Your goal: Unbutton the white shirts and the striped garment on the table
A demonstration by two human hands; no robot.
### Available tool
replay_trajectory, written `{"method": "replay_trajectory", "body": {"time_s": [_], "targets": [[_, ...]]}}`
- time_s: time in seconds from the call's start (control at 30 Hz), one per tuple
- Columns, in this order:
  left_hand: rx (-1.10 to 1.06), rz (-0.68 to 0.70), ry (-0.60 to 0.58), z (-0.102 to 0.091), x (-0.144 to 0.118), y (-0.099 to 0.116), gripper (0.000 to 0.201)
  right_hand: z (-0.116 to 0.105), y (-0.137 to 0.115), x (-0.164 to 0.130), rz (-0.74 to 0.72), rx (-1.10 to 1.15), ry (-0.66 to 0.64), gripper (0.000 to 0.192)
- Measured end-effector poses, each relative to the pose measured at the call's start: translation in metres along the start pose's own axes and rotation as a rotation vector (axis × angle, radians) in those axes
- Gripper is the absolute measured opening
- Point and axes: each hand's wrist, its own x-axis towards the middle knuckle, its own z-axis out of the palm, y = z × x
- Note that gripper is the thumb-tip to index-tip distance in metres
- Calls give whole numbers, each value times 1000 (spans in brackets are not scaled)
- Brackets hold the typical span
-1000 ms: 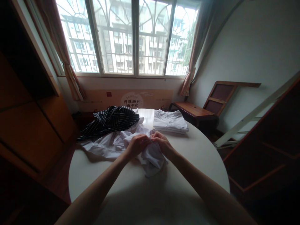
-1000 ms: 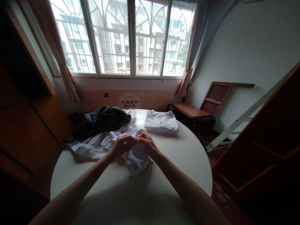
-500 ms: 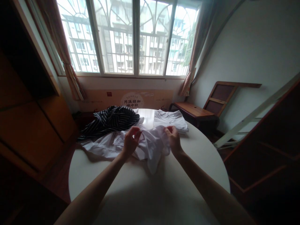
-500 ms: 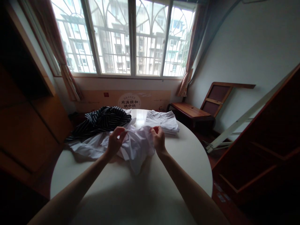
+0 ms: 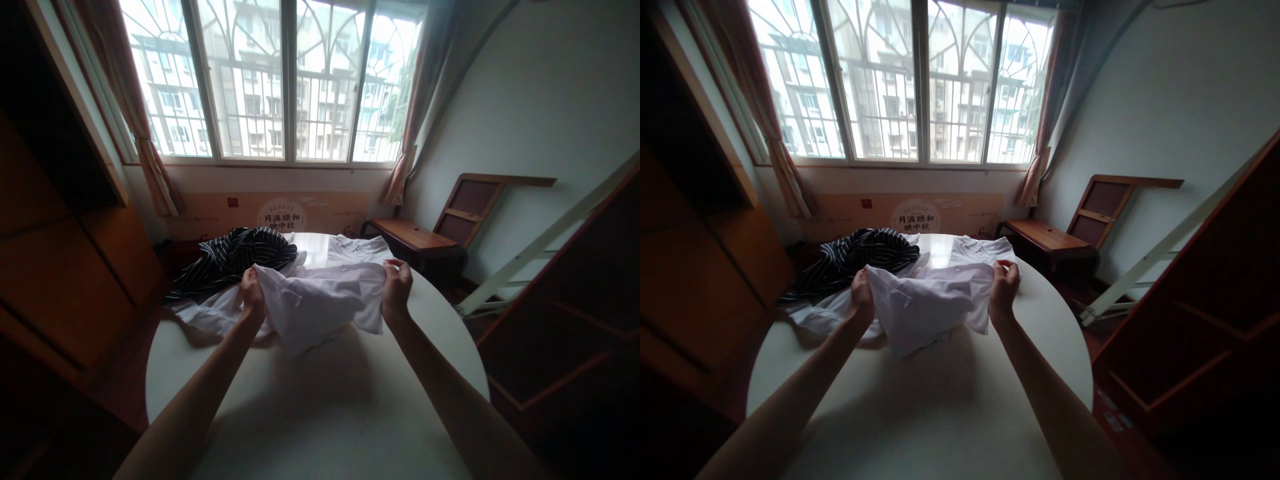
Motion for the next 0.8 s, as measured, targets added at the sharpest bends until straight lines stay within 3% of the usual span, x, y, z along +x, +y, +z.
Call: {"method": "replay_trajectory", "body": {"time_s": [0.07,0.2,0.27,0.33,0.37,0.43,0.5,0.57,0.67,0.73,0.8], "targets": [[-61,-99,-223,8,-11,9,25,-4,-3,2,-64,-182,-100,14],[80,-193,-890,29,-53,24,30,-2,-3,-8,-399,-492,-276,20],[205,-142,-1265,38,-80,25,32,4,1,-19,-556,-506,-389,27],[336,-54,-1609,44,-105,23,30,9,7,-34,-616,-471,-572,35],[403,-39,-1741,45,-115,21,31,12,10,-41,-622,-465,-669,40],[481,-72,-1872,47,-126,19,37,16,16,-56,-617,-508,-834,54],[432,-173,-1867,47,-126,19,46,17,23,-68,-589,-602,-938,60],[328,-252,-1725,46,-113,21,54,18,28,-74,-546,-706,-1013,49],[368,-164,-1292,39,-79,25,60,19,33,-74,-468,-847,-1055,18],[557,-16,-978,29,-56,29,61,21,35,-68,-383,-885,-983,16],[808,27,-880,16,-37,35,64,23,36,-58,-246,-824,-849,16]]}}
